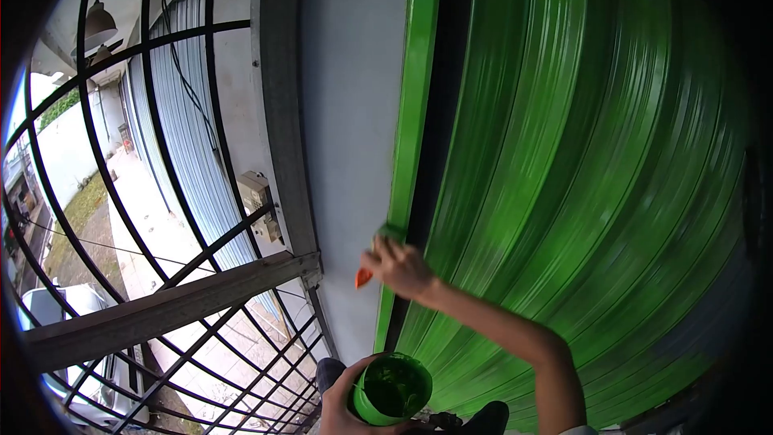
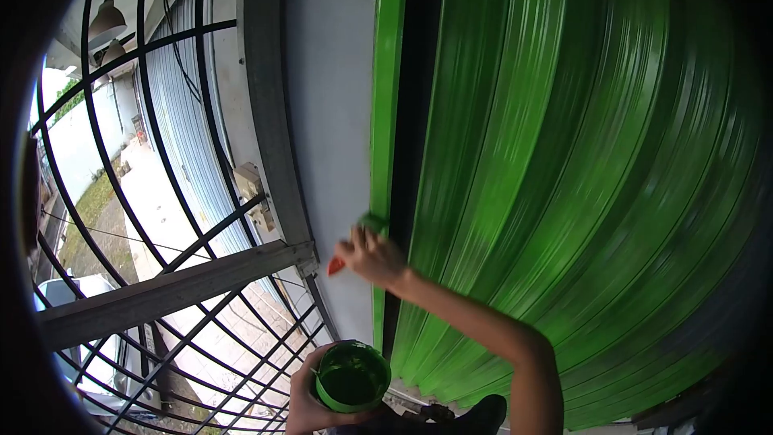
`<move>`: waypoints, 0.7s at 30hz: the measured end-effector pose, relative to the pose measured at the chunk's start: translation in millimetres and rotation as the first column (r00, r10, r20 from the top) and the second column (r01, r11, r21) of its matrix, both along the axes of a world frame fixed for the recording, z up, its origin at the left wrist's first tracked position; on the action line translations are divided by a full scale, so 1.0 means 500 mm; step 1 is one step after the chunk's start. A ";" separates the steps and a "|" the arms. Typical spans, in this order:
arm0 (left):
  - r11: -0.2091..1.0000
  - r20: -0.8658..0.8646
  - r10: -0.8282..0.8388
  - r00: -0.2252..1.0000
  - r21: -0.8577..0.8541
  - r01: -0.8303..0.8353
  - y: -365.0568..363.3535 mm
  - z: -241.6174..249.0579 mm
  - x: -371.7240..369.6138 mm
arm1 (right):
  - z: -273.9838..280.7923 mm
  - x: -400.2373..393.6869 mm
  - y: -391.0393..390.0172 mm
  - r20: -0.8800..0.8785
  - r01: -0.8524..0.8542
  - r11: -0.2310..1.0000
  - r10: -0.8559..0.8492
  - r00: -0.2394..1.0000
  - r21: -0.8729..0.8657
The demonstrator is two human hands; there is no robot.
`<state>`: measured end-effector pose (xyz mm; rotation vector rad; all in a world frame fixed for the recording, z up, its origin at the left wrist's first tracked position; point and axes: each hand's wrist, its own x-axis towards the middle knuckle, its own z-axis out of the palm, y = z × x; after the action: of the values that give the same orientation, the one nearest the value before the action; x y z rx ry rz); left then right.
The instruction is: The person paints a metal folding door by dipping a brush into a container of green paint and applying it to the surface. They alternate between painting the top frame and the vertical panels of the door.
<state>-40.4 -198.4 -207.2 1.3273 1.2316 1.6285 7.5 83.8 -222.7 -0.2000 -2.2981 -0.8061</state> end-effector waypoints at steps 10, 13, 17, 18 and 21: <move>1.000 -0.008 0.009 1.000 -0.020 -0.009 -0.002 -0.001 0.004 | -0.021 0.002 -0.029 -0.037 0.010 0.985 -0.003 0.999 0.174; 1.000 -0.018 0.025 1.000 0.003 -0.025 0.000 -0.010 0.007 | -0.212 0.012 -0.022 0.191 0.003 0.998 0.007 0.982 -0.056; 1.000 -0.011 0.022 1.000 -0.001 -0.022 -0.001 -0.013 0.010 | -0.150 0.019 -0.015 0.149 0.029 0.999 -0.027 0.988 -0.013; 1.000 -0.022 0.018 1.000 -0.017 -0.018 -0.001 -0.012 0.011 | -0.090 0.018 -0.007 0.109 0.027 0.996 -0.018 0.994 -0.086; 0.999 -0.040 -0.003 0.999 -0.039 0.001 0.008 -0.004 0.019 | 0.115 0.018 0.007 -0.174 -0.032 0.999 0.032 0.984 0.008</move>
<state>-30.7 -194.3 -209.0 1.3427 1.2795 1.5754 16.7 87.3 -165.0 -0.2220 -2.1298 -0.7477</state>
